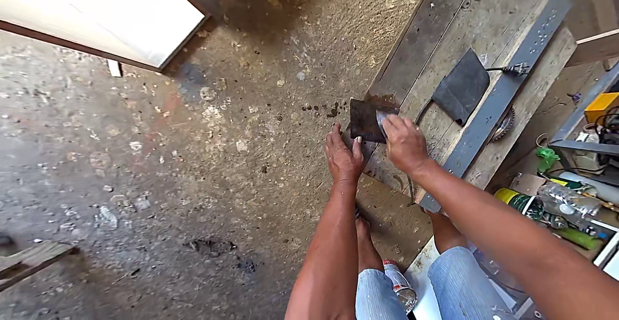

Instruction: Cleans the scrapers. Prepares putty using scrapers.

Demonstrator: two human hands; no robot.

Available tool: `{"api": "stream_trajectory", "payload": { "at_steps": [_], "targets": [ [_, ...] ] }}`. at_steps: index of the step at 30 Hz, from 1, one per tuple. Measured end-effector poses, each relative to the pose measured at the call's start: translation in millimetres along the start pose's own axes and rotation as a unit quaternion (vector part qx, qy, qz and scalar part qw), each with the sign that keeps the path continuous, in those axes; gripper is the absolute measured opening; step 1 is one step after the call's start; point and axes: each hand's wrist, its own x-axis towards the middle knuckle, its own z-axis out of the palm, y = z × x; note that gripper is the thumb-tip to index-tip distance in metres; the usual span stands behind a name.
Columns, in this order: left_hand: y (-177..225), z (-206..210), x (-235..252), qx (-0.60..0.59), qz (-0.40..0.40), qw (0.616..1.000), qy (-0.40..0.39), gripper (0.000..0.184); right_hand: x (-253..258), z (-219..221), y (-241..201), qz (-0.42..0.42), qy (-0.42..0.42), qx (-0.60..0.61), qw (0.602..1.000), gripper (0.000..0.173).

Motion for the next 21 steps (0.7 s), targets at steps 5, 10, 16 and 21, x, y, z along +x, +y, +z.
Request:
{"api": "stream_trajectory", "payload": {
  "at_steps": [5, 10, 16, 21],
  "targets": [
    [3.3, -1.7, -1.0, 0.007, -0.002, 1.0, -0.001, 0.067, 5.9, -4.4, -15.1, 0.061, 0.016, 0.019, 0.998, 0.04],
    [1.6, -2.9, -2.5, 0.003, -0.012, 1.0, -0.019, 0.068, 14.7, -5.1, -11.3, 0.092, 0.047, 0.041, 0.994, 0.036],
    [3.6, -1.9, -1.3, 0.008, -0.025, 0.999, -0.025, 0.066, 11.7, -2.3, 0.3, 0.086, 0.045, 0.036, 0.995, 0.036],
    [4.2, -1.6, -3.2, 0.004, -0.013, 1.0, -0.017, 0.067, -53.1, 17.5, -8.3, -0.017, 0.022, 0.012, 1.0, 0.042]
  ]
}}
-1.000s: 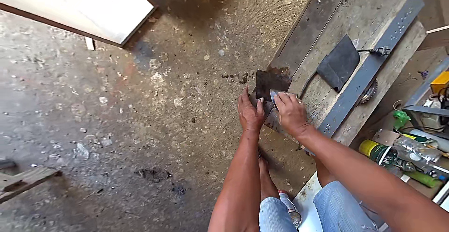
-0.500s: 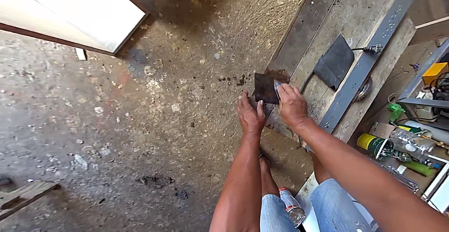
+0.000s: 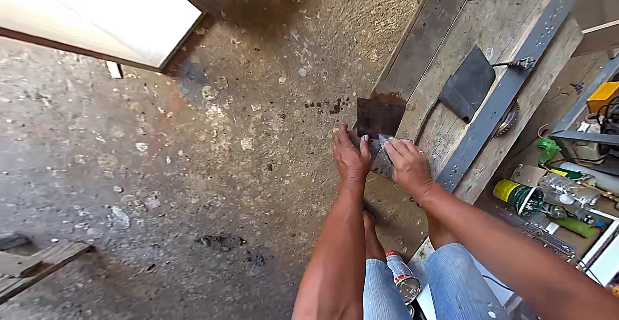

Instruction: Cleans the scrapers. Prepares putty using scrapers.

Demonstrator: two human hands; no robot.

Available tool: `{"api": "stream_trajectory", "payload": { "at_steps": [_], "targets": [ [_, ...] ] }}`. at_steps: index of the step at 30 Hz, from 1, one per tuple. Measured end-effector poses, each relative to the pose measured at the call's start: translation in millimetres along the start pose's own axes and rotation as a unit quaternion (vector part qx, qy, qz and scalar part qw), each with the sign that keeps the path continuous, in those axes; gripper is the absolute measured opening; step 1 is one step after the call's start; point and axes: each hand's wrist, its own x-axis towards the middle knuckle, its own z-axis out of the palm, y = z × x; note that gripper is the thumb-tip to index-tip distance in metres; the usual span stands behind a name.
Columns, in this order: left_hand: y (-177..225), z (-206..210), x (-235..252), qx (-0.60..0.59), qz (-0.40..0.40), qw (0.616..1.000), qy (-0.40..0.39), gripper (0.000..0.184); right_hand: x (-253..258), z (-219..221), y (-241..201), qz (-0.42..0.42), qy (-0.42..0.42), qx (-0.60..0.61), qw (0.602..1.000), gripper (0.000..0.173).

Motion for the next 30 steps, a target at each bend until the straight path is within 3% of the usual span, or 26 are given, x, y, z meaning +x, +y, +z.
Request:
{"api": "stream_trajectory", "payload": {
  "at_steps": [8, 11, 15, 23, 27, 30],
  "targets": [
    [1.4, -1.6, -3.6, -0.004, -0.006, 1.0, 0.0, 0.067, 18.3, -6.8, 3.4, -0.129, -0.031, -0.04, 0.99, 0.041],
    [-2.0, 0.4, -6.7, -0.003, -0.018, 1.0, -0.003, 0.068, 43.5, -9.2, -4.0, -0.129, -0.043, -0.034, 0.99, 0.043],
    [-2.1, -1.8, -0.2, -0.018, -0.001, 1.0, 0.006, 0.066, 34.0, -9.2, -5.1, -0.168, -0.031, -0.036, 0.985, 0.041],
    [-4.5, -3.1, 1.3, -0.027, 0.002, 1.0, -0.005, 0.066, 44.3, -12.1, -13.0, -0.186, -0.044, -0.049, 0.98, 0.039],
    [-4.3, 1.1, -2.0, -0.026, -0.015, 1.0, -0.006, 0.07, 69.3, -16.3, -24.0, -0.15, -0.027, -0.044, 0.987, 0.034],
    [-4.1, -0.4, 0.5, -0.024, -0.005, 1.0, 0.008, 0.069, 54.3, -13.6, -24.4, -0.143, -0.024, -0.038, 0.989, 0.037]
  ]
}}
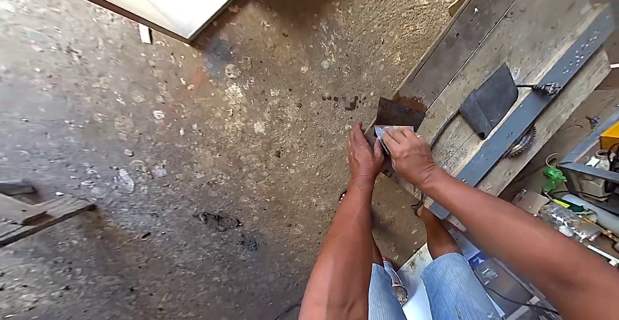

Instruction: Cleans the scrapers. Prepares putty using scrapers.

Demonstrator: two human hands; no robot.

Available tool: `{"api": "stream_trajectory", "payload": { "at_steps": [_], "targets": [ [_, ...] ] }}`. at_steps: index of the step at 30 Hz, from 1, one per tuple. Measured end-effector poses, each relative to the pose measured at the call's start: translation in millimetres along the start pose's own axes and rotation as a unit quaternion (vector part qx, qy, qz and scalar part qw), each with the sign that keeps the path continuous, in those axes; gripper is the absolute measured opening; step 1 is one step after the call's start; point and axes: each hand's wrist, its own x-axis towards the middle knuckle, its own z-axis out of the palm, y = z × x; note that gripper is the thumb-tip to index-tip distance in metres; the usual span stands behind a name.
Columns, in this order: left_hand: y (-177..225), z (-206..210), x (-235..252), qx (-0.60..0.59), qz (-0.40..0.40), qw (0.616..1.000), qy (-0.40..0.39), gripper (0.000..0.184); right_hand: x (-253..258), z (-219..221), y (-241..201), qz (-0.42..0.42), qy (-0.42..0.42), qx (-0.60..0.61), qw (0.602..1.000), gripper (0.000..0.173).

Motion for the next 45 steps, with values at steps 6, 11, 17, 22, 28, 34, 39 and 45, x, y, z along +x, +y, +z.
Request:
{"api": "stream_trajectory", "payload": {
  "at_steps": [6, 11, 17, 22, 28, 34, 39, 45],
  "targets": [
    [1.2, -1.8, -0.6, 0.002, -0.015, 1.0, -0.015, 0.071, 27.8, -5.7, -0.1, 0.064, 0.016, 0.011, 0.998, 0.038],
    [-1.2, 1.2, 0.1, 0.006, -0.015, 1.0, -0.02, 0.071, 36.3, -6.2, 8.7, 0.091, 0.007, 0.004, 0.996, 0.038],
    [0.6, -2.1, 0.5, 0.012, -0.008, 1.0, -0.023, 0.069, 8.0, 4.7, 0.3, 0.089, 0.03, 0.017, 0.995, 0.038],
    [6.8, -8.3, 2.9, 0.004, -0.007, 0.999, -0.035, 0.073, 16.9, -7.6, 0.4, 0.124, 0.012, 0.039, 0.991, 0.04],
    [3.3, -6.2, -1.7, 0.009, -0.008, 0.999, -0.045, 0.062, 5.8, -1.8, 21.9, 0.195, 0.036, 0.043, 0.979, 0.04],
    [4.9, -4.6, -0.3, 0.015, -0.01, 0.999, -0.045, 0.056, -5.0, 0.9, 22.7, 0.188, 0.023, 0.052, 0.981, 0.04],
    [3.6, -1.3, 1.1, 0.007, 0.012, 1.0, -0.026, 0.055, -24.0, 3.2, 13.2, 0.127, 0.009, 0.051, 0.991, 0.042],
    [3.4, -1.0, 0.9, 0.002, 0.015, 1.0, -0.018, 0.054, -21.8, -5.7, 27.8, 0.048, -0.021, 0.052, 0.997, 0.04]
  ]
}}
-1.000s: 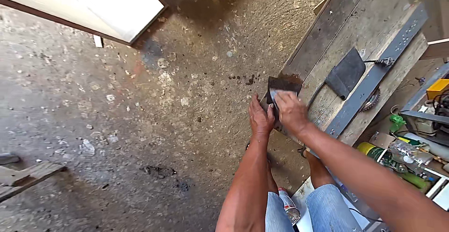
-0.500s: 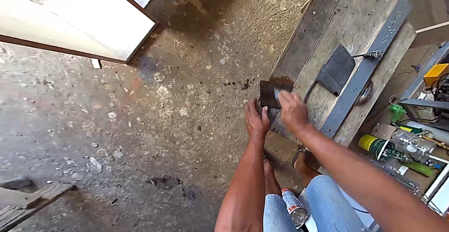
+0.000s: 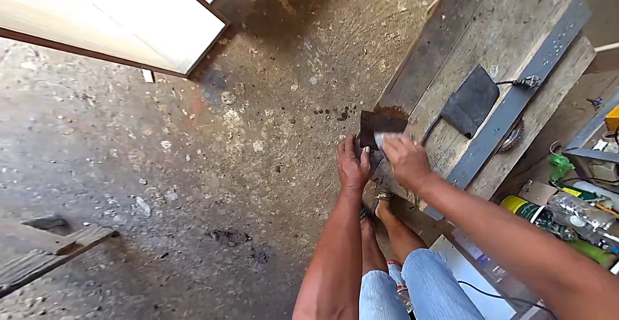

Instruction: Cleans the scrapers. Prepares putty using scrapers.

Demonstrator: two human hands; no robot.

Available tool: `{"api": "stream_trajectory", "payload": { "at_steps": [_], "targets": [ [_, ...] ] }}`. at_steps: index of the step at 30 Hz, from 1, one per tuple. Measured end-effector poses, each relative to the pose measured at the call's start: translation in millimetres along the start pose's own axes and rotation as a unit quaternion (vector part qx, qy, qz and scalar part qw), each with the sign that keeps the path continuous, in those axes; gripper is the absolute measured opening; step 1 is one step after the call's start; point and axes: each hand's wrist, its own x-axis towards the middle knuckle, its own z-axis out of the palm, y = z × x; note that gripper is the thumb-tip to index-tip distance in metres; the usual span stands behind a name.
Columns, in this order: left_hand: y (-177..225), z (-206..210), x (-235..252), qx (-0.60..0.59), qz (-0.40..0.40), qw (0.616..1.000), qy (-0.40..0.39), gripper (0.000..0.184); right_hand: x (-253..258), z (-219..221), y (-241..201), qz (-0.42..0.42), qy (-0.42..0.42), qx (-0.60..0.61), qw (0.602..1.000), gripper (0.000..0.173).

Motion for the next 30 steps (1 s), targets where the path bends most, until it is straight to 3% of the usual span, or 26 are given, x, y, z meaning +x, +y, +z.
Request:
{"api": "stream_trajectory", "payload": {
  "at_steps": [3, 15, 20, 24, 28, 30],
  "targets": [
    [-3.0, 0.6, -1.8, -0.006, -0.009, 1.0, 0.001, 0.055, -15.7, 8.7, 2.3, -0.074, -0.012, -0.026, 0.997, 0.038],
    [-3.9, -2.0, 3.4, -0.009, -0.008, 1.0, -0.008, 0.054, 15.3, 3.3, -6.0, -0.124, -0.004, -0.068, 0.99, 0.037],
    [-6.3, 0.8, -0.8, -0.013, -0.018, 1.0, -0.003, 0.055, 61.6, -5.7, -15.9, -0.042, -0.004, -0.065, 0.997, 0.038],
    [-5.8, -0.5, 4.2, -0.012, -0.013, 1.0, 0.003, 0.051, 34.4, 3.5, -14.8, -0.068, 0.022, -0.048, 0.996, 0.038],
    [-6.8, 3.4, 2.4, -0.006, -0.029, 1.0, -0.001, 0.053, 68.4, -11.0, -14.8, -0.004, 0.002, -0.067, 0.998, 0.039],
    [-3.8, 2.3, 3.9, -0.007, -0.028, 1.0, 0.002, 0.054, 42.6, -8.6, -9.8, 0.0, 0.001, -0.051, 0.999, 0.043]
  ]
}}
